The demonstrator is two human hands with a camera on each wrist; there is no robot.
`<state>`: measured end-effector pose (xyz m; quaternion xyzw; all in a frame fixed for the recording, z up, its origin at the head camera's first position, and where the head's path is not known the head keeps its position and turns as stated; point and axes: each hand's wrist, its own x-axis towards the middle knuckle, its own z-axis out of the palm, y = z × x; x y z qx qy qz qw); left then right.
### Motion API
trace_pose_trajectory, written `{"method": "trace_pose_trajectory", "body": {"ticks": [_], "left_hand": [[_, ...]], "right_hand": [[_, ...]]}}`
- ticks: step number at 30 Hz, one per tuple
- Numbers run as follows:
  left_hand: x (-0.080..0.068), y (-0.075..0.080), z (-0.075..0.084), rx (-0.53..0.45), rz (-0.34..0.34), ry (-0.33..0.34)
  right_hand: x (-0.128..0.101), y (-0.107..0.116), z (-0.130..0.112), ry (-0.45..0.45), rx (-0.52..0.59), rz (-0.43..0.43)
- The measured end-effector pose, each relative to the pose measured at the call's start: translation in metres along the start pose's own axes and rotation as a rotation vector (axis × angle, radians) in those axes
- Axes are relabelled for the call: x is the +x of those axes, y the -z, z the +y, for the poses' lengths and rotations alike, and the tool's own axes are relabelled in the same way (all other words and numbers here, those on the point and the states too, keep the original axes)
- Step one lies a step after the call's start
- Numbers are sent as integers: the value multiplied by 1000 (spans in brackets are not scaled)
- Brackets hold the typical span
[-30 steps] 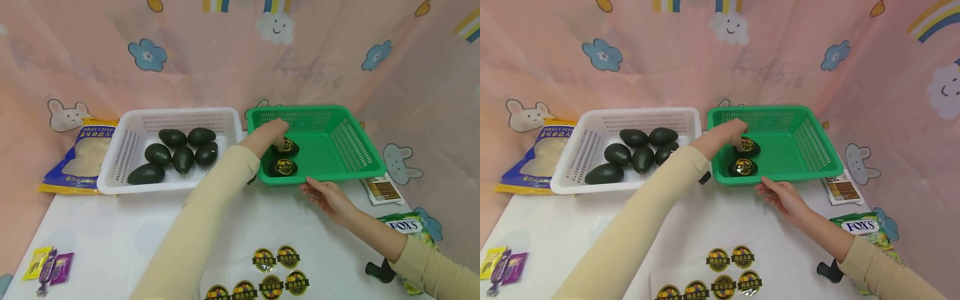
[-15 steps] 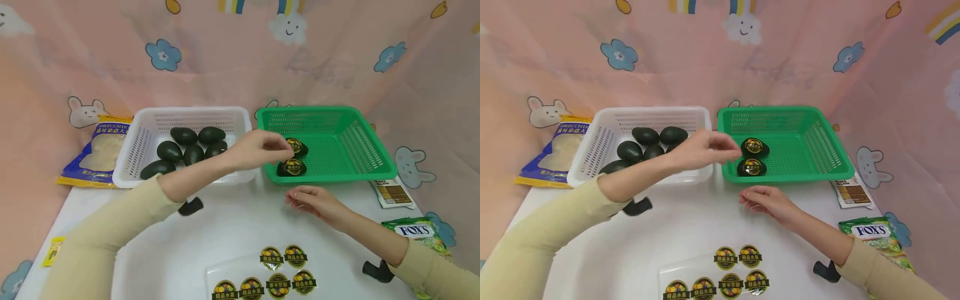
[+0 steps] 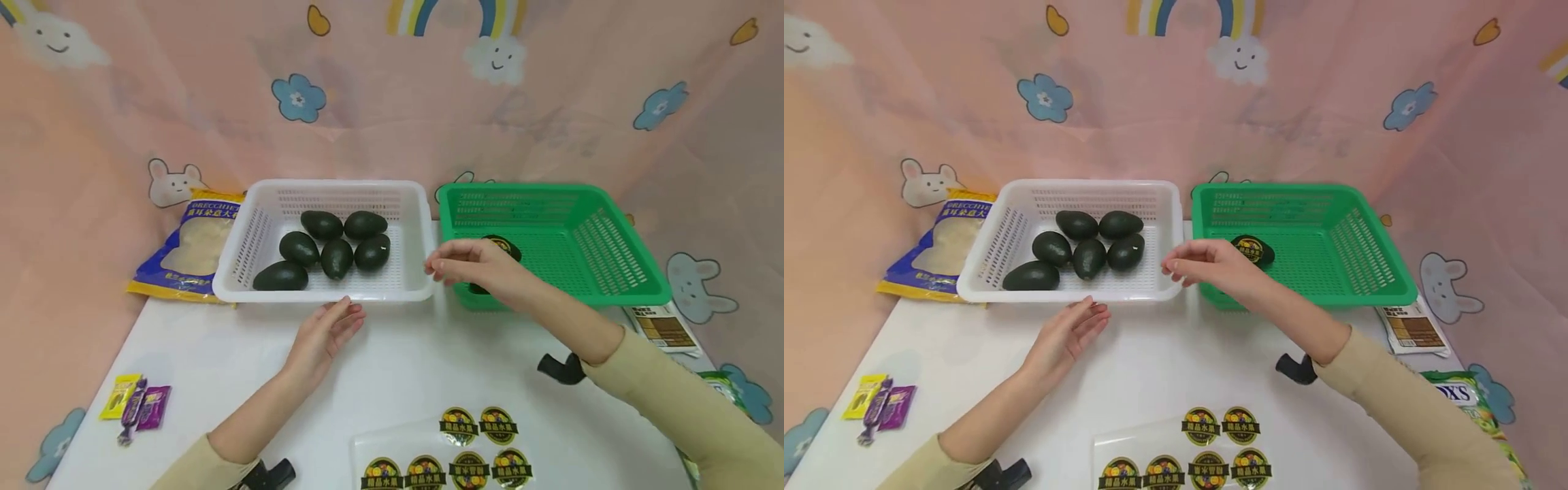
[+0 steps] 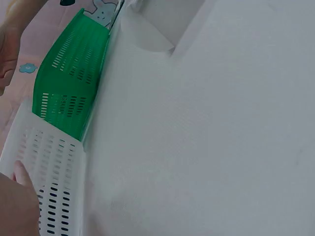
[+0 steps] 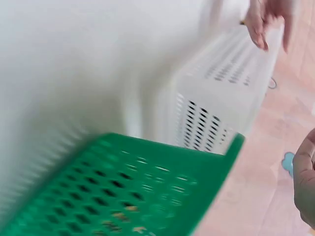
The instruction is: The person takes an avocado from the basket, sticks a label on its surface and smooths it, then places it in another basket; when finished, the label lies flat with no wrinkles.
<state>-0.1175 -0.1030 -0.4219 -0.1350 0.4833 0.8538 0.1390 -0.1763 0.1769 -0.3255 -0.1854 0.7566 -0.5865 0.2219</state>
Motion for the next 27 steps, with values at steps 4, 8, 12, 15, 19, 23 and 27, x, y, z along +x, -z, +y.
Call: {"method": "trace_pose_trajectory", "body": {"ticks": [4, 8, 12, 15, 19, 23, 27], "left_hand": [[9, 3, 3, -89, 48, -42], [11, 4, 7, -112, 34, -39], [11, 5, 9, -103, 11, -30], [10, 5, 10, -99, 5, -27], [10, 5, 10, -99, -3, -28], [10, 5, 8, -96, -4, -37], [10, 6, 7, -91, 7, -51]], "right_hand": [[40, -1, -20, 37, -102, -153], [83, -3, -37, 39, -250, -359], [125, -5, -46, 28, -395, -504], [156, -7, -43, 6, -497, -549], [188, -8, -34, -66, -649, -565], [206, -9, -27, -224, -771, -595], [215, -11, -22, -363, -823, -623]]}}
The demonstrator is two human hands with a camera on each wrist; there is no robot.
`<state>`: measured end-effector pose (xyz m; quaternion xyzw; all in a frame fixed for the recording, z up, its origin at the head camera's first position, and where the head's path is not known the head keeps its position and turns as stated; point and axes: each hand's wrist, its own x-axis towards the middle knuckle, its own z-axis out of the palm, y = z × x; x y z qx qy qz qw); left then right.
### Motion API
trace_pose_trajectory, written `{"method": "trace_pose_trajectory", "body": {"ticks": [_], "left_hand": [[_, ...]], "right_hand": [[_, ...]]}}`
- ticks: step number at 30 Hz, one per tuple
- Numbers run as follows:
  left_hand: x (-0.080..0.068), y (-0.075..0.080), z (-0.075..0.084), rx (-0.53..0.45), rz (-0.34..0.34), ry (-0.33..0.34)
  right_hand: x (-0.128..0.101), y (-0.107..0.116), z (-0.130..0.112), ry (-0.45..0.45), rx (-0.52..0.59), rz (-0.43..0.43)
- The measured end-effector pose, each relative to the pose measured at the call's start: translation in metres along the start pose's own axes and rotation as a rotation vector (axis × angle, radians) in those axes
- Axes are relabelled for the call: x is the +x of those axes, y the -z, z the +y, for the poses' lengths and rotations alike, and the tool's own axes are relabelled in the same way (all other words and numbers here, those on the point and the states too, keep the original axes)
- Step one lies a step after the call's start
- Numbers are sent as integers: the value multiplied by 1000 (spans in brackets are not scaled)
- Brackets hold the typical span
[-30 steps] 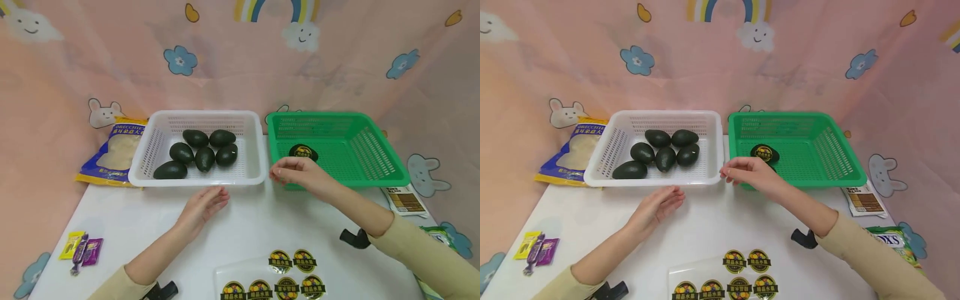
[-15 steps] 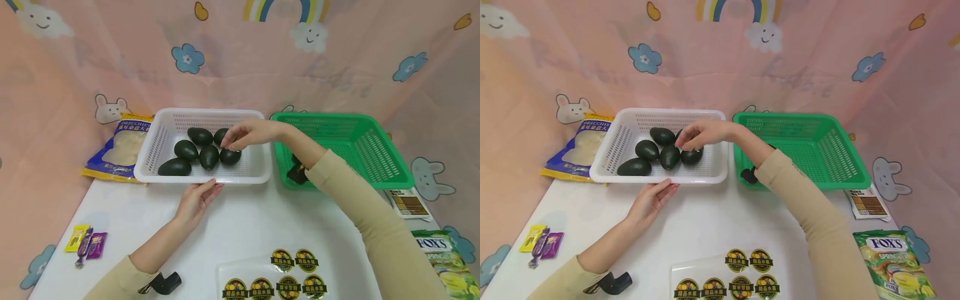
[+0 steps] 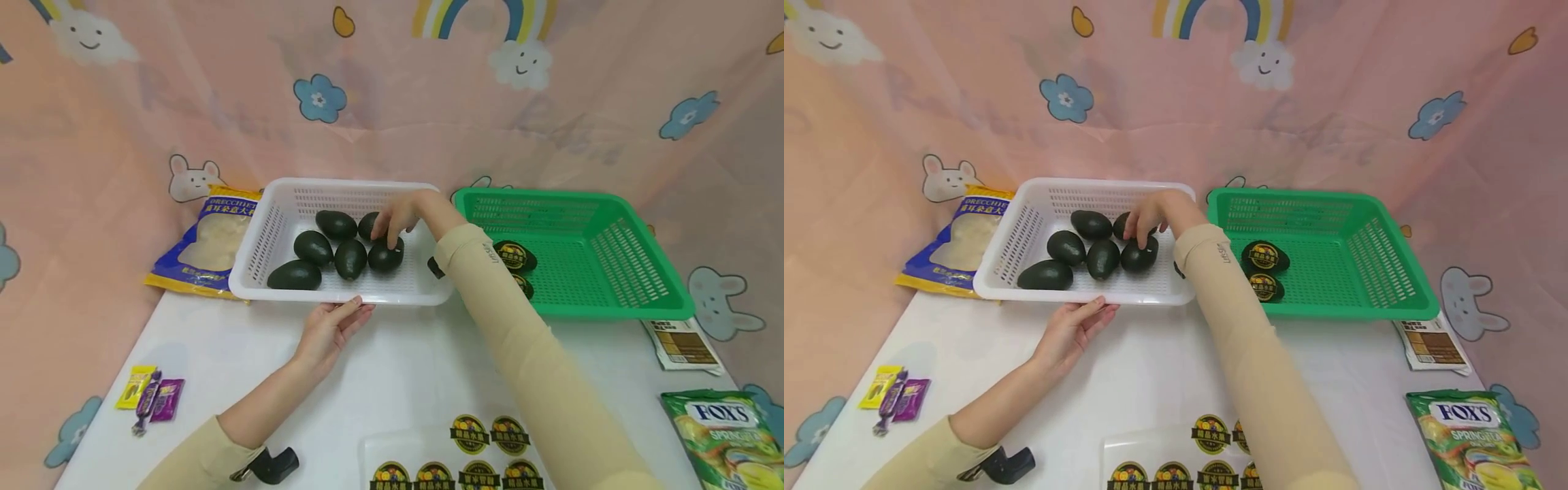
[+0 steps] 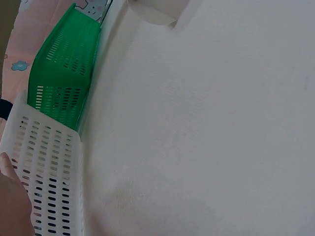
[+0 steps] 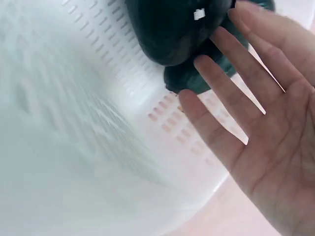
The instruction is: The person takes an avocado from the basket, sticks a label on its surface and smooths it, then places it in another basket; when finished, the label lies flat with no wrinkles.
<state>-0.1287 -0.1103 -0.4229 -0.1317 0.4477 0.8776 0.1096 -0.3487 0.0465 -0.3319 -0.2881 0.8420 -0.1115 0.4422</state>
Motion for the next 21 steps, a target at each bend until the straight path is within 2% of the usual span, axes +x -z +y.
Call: {"method": "trace_pose_trajectory", "body": {"ticks": [4, 7, 12, 17, 21], "left_hand": [[-1, -1, -2, 1, 5, 4], [-1, -2, -3, 2, 1, 11], [-3, -3, 0, 16, -11, 17], [-3, -2, 1, 26, -11, 19], [-2, 0, 2, 35, -6, 15]], "right_hand": [[7, -8, 5, -71, 6, -81], [12, -16, 9, -99, 64, -138], [17, -24, 13, -85, 158, -165], [18, -24, 10, -36, 161, -121], [7, -20, -1, 15, 140, -51]]}}
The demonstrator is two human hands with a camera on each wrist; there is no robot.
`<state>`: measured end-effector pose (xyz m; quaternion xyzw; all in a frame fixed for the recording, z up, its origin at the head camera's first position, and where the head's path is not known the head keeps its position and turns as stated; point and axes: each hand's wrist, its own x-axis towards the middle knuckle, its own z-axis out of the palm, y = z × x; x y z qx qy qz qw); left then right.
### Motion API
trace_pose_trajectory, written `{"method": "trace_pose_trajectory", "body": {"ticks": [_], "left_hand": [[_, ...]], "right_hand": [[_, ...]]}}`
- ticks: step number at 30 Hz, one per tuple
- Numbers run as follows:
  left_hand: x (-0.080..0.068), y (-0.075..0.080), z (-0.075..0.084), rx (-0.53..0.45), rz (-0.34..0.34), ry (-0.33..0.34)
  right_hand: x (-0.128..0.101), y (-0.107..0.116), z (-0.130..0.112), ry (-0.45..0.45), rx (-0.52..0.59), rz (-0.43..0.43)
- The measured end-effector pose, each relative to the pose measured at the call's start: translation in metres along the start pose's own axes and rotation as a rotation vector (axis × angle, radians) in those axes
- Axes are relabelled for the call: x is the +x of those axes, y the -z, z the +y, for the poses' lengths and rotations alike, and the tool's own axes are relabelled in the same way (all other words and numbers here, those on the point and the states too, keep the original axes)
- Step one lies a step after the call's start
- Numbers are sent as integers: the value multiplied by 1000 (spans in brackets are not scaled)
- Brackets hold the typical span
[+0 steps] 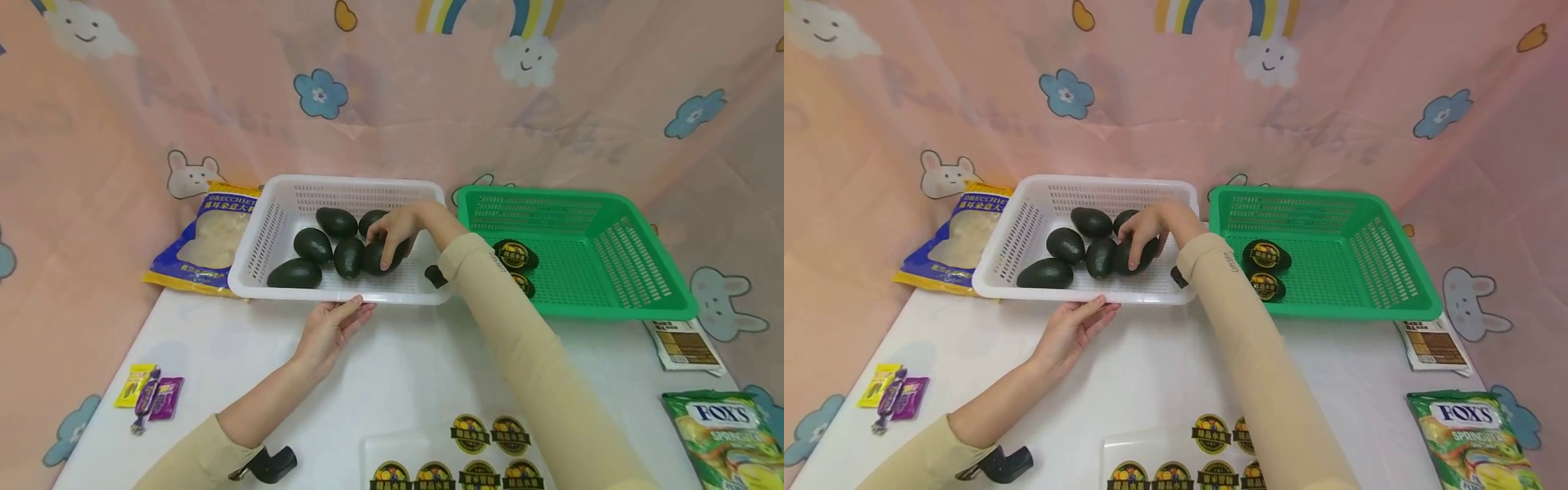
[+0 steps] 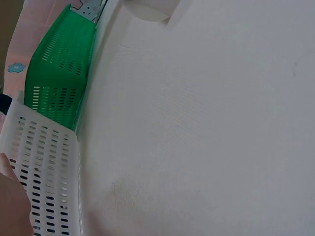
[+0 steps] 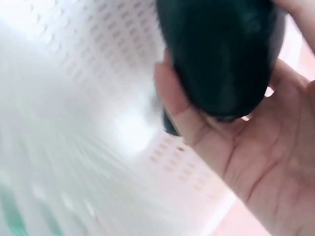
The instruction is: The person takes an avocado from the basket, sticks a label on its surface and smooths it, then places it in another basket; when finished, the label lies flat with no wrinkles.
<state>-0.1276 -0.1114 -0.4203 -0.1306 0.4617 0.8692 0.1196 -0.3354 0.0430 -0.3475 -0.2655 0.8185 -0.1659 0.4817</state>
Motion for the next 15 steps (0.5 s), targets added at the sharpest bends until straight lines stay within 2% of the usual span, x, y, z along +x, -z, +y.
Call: {"method": "trace_pose_trajectory", "body": {"ticks": [4, 8, 11, 15], "left_hand": [[0, 0, 0, 0, -1, -6], [2, 0, 0, 7, -14, -14], [2, 1, -1, 16, -24, -16], [2, 1, 0, 28, -25, -16]], "right_hand": [[-23, 1, -12, 90, -31, 53], [-49, -5, -15, 205, -127, 126], [-70, -18, -12, 292, -187, 181], [-96, -46, -2, 388, -147, 213]]}}
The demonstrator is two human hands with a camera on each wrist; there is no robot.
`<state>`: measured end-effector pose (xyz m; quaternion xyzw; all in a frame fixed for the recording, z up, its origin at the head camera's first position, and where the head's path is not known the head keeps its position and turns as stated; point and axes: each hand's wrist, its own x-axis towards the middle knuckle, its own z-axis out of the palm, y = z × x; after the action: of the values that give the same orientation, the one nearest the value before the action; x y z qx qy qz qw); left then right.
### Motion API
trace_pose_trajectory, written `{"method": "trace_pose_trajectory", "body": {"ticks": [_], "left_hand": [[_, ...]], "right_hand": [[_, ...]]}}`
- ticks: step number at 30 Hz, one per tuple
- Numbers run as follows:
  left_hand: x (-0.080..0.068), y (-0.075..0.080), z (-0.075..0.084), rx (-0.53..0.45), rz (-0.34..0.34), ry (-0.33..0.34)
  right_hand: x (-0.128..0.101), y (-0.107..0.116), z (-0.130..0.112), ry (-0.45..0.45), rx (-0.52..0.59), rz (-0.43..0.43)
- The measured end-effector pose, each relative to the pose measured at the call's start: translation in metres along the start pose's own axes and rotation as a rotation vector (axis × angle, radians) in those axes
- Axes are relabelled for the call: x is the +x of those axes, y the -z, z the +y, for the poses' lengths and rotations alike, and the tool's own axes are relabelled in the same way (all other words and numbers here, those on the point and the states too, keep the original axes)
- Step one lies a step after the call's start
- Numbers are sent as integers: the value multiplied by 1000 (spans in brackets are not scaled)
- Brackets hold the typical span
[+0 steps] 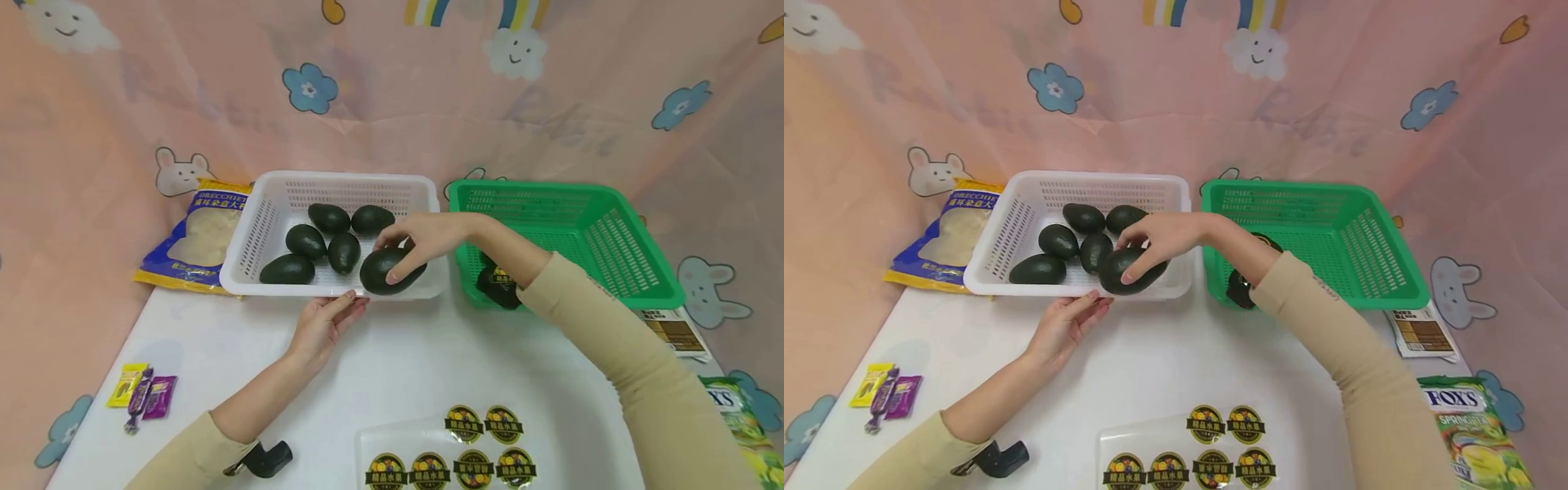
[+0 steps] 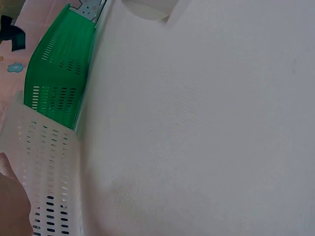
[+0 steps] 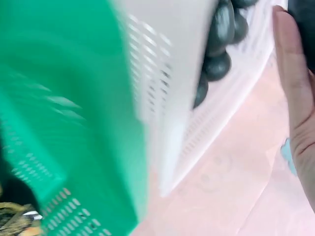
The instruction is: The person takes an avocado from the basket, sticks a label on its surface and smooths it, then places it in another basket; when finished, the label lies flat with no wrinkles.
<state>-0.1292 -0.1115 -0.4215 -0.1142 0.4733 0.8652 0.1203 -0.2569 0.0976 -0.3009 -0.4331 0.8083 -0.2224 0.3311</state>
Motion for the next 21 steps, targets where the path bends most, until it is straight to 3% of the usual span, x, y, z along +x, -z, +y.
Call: {"method": "trace_pose_trajectory", "body": {"ticks": [5, 10, 16, 21], "left_hand": [[-1, 0, 1, 0, 24, 13], [-1, 1, 2, -35, 45, 29], [-2, 1, 2, -30, 30, 25], [-2, 1, 2, 5, -2, 25]], "right_hand": [[-35, -43, -2, 31, 42, 40], [-58, -93, 5, 5, 42, 133], [-70, -148, 30, -61, 36, 287], [-74, -172, 44, -77, 22, 349]]}}
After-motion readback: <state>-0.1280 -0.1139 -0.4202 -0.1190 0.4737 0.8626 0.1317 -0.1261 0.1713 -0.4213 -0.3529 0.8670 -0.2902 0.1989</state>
